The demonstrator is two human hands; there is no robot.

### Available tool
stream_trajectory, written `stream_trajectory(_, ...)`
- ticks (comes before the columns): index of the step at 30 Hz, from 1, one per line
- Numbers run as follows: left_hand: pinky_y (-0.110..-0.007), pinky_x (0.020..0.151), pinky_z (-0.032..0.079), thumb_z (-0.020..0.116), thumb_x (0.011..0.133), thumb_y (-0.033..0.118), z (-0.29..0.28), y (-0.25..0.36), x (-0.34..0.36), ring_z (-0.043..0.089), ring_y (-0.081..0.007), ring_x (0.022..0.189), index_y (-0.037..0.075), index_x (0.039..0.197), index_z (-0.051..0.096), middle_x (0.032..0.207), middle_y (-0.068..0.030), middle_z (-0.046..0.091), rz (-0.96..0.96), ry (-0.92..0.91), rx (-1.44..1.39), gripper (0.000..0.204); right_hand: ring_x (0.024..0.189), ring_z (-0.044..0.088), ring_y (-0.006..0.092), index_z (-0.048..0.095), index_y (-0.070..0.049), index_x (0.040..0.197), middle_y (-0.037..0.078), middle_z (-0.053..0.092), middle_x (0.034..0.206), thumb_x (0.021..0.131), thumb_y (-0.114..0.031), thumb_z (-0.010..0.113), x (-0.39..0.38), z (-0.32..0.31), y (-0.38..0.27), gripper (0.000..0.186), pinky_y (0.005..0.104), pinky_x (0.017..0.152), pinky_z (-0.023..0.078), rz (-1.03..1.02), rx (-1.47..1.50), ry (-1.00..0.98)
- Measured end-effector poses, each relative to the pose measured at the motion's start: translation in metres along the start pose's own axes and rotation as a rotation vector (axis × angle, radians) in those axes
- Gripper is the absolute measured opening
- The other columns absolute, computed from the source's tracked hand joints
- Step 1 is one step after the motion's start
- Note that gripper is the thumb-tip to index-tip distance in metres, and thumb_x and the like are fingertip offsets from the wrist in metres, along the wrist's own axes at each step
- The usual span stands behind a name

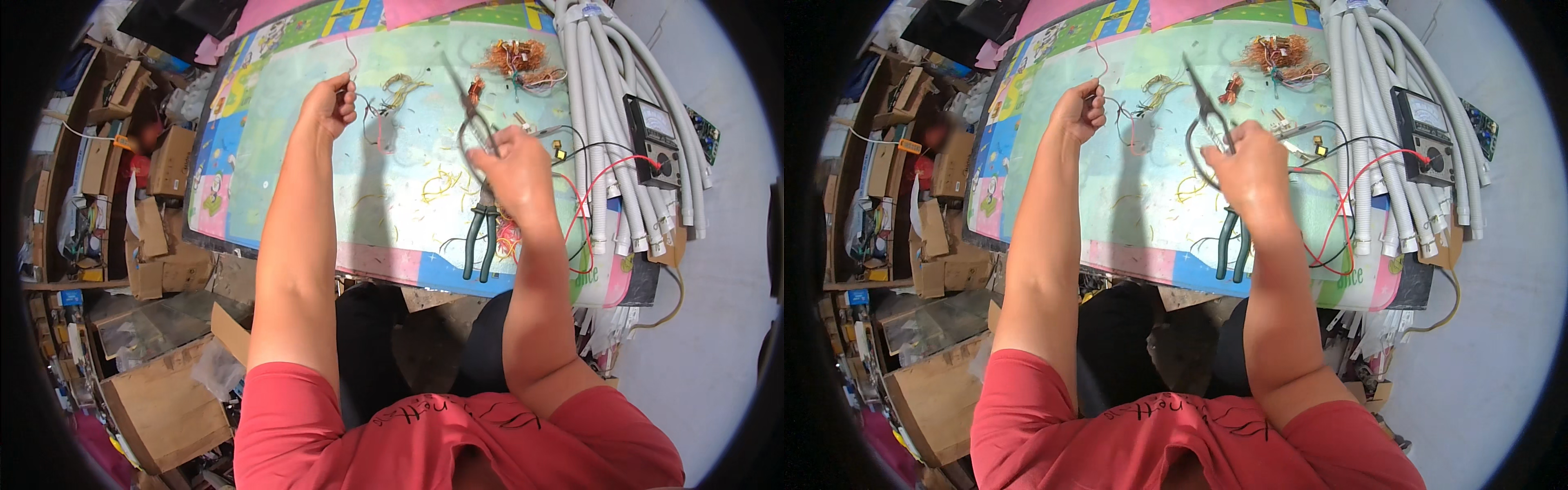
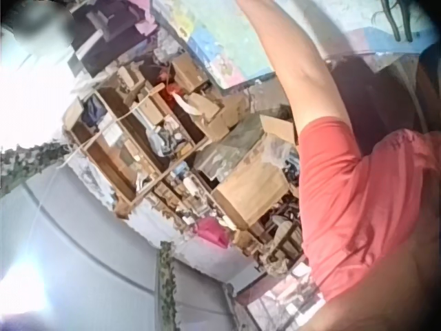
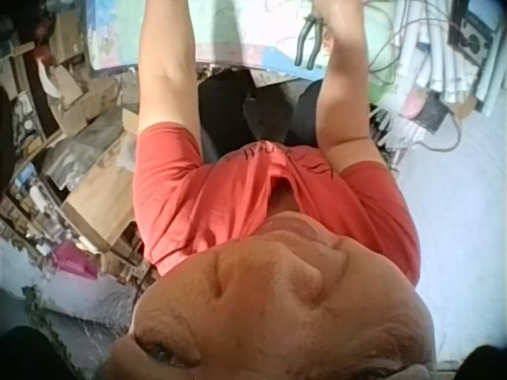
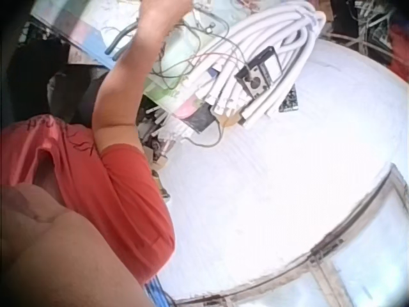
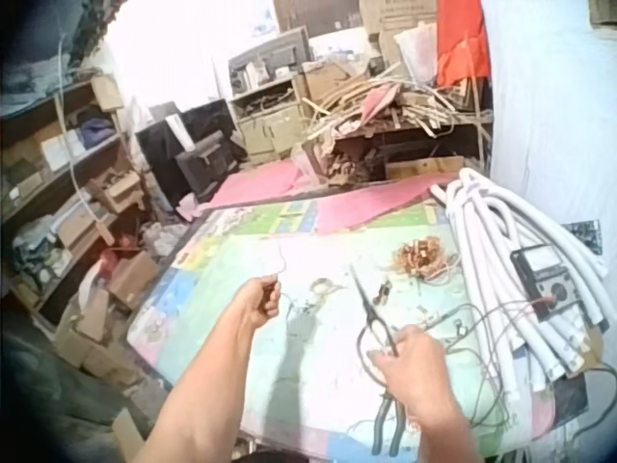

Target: The person strips insulation from wires, twists the exposed strands, and uses pliers to crimp connectors onto the wire ends. They repeat this process for multiple wires on a cluttered workbench.

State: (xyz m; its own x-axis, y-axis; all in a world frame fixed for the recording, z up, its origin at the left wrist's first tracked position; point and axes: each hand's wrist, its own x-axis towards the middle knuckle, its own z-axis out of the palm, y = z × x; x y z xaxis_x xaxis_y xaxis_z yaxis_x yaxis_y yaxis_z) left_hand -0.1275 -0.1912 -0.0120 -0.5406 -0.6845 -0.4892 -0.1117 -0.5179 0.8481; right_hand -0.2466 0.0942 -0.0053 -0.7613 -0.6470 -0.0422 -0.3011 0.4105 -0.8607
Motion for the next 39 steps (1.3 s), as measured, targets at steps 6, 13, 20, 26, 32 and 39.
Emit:
stream_trajectory(6,-0.035,0.069,0.053,0.050,0.097,0.024,-0.019,-0.015,-0.019,0.060,-0.0225,0.079,0.007,0.072,0.051,0.093,-0.0165,0.063,0.189,-0.070,-0.141,0.031,0.052,0.049,0.0077,0.062,-0.001,0.082,0.002,0.055,0.061,0.086,-0.027,0.068,-0.002,-0.008,-0.008,0.028,0.0275,0.049,0.038,0.190,0.653,-0.094)
stream_trajectory(13,-0.055,0.100,0.039,0.052,0.093,0.025,-0.036,-0.030,-0.035,0.051,-0.0366,0.114,0.009,0.064,0.050,0.112,-0.0224,0.058,0.142,-0.103,-0.221,0.034,0.059,0.059,0.0138,0.063,0.000,0.087,0.007,0.063,0.063,0.089,-0.029,0.065,-0.014,0.006,-0.018,0.029,0.0310,0.057,0.045,0.082,0.445,-0.118)
stream_trajectory(20,-0.050,0.104,0.038,0.052,0.093,0.027,-0.012,-0.030,-0.054,0.052,-0.0338,0.120,0.007,0.071,0.054,0.131,-0.0246,0.054,0.165,-0.357,-0.057,0.030,0.058,0.060,0.0142,0.061,-0.002,0.093,0.008,0.065,0.075,0.093,-0.023,0.059,-0.007,0.030,-0.014,0.021,0.0298,0.054,0.046,0.051,0.642,-0.085)
stream_trajectory(26,-0.033,0.095,0.042,0.058,0.092,0.024,0.017,-0.100,-0.061,0.058,-0.0181,0.106,0.003,0.079,0.064,0.141,-0.0141,0.049,0.346,-0.268,0.391,0.025,0.060,0.064,0.0172,0.055,0.001,0.098,0.010,0.064,0.082,0.095,-0.021,0.055,0.009,0.075,-0.002,0.023,0.0308,0.051,0.048,0.108,0.677,-0.056)
stream_trajectory(32,-0.032,0.096,0.039,0.058,0.094,0.022,0.038,-0.126,-0.078,0.049,-0.0193,0.120,0.002,0.072,0.058,0.152,-0.0131,0.036,0.542,-0.358,0.662,0.030,0.051,0.054,0.0149,0.056,0.003,0.098,0.014,0.065,0.087,0.093,-0.017,0.058,0.020,0.094,0.019,0.021,0.0284,0.046,0.043,0.359,0.936,-0.057)
stream_trajectory(39,-0.036,0.082,0.051,0.053,0.095,0.034,0.018,-0.108,-0.091,0.066,-0.0224,0.077,0.006,0.123,0.059,0.104,-0.0153,0.068,-0.095,-0.413,0.254,0.040,0.043,0.041,0.0121,0.052,0.004,0.101,0.017,0.058,0.072,0.083,-0.001,0.053,0.024,0.079,0.012,0.019,0.0280,0.043,0.034,0.241,1.321,-0.128)
